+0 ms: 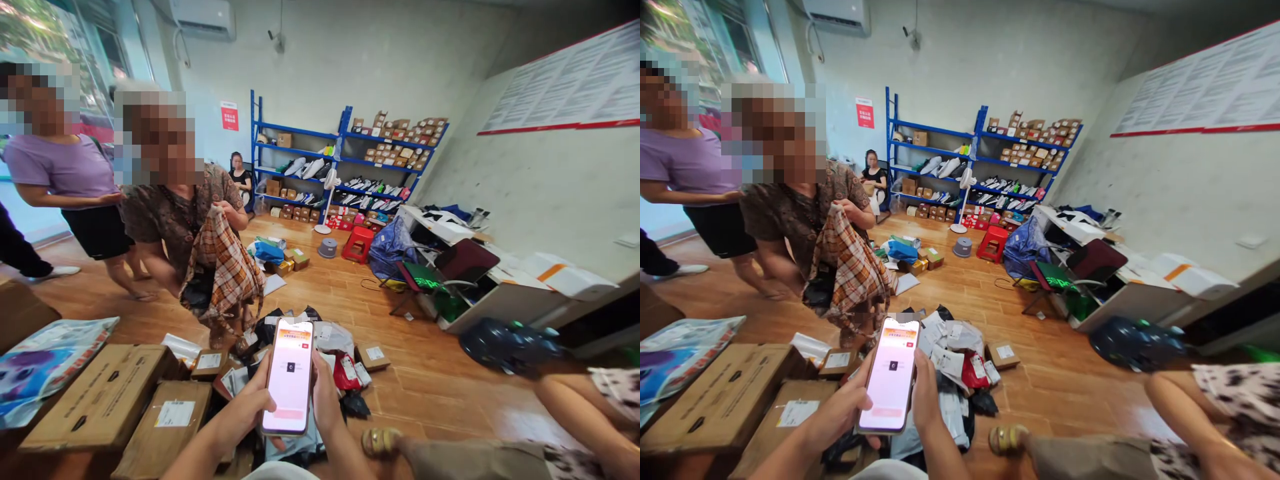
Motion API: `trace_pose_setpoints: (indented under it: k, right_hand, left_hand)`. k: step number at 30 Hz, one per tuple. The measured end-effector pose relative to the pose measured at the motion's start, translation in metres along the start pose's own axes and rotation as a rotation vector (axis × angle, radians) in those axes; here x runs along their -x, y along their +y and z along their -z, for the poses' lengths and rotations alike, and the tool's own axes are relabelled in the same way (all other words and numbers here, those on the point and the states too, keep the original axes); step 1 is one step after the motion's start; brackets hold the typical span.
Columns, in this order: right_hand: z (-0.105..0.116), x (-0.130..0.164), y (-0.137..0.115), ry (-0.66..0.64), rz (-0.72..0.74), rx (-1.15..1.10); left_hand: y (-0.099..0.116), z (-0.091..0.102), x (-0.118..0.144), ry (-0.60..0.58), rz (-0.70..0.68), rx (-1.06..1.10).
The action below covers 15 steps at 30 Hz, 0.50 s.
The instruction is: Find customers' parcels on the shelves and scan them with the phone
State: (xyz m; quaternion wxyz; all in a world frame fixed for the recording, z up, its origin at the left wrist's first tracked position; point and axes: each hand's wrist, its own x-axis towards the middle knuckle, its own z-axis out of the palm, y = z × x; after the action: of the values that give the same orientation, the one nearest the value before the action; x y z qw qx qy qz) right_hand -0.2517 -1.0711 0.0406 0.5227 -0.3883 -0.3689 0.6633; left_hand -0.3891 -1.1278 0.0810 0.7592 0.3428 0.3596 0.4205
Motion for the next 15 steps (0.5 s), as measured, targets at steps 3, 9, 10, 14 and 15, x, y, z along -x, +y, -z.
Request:
trace_pose_setpoints:
  k: [3, 9, 10, 14, 15]
  right_hand:
    - [0.000, 0.000, -0.001, 0.043, -0.019, 0.019]
    - [-0.003, 0.004, -0.012, 0.103, -0.034, 0.053]
    - [-0.005, 0.005, -0.016, 0.076, -0.038, 0.053]
    - [-0.011, 0.009, -0.027, -0.049, -0.039, 0.037]
    - [-0.012, 0.009, -0.028, -0.071, -0.038, 0.029]
  left_hand:
    - [-0.002, 0.002, -0.001, 0.004, 0.000, 0.018]
    - [-0.003, 0.003, -0.001, -0.025, -0.010, 0.049]
    - [-0.002, 0.001, -0.001, -0.018, -0.008, 0.047]
    - [0.002, -0.005, 0.000, 0.019, -0.005, 0.020]
    - [0.002, -0.006, 0.000, 0.025, -0.008, 0.018]
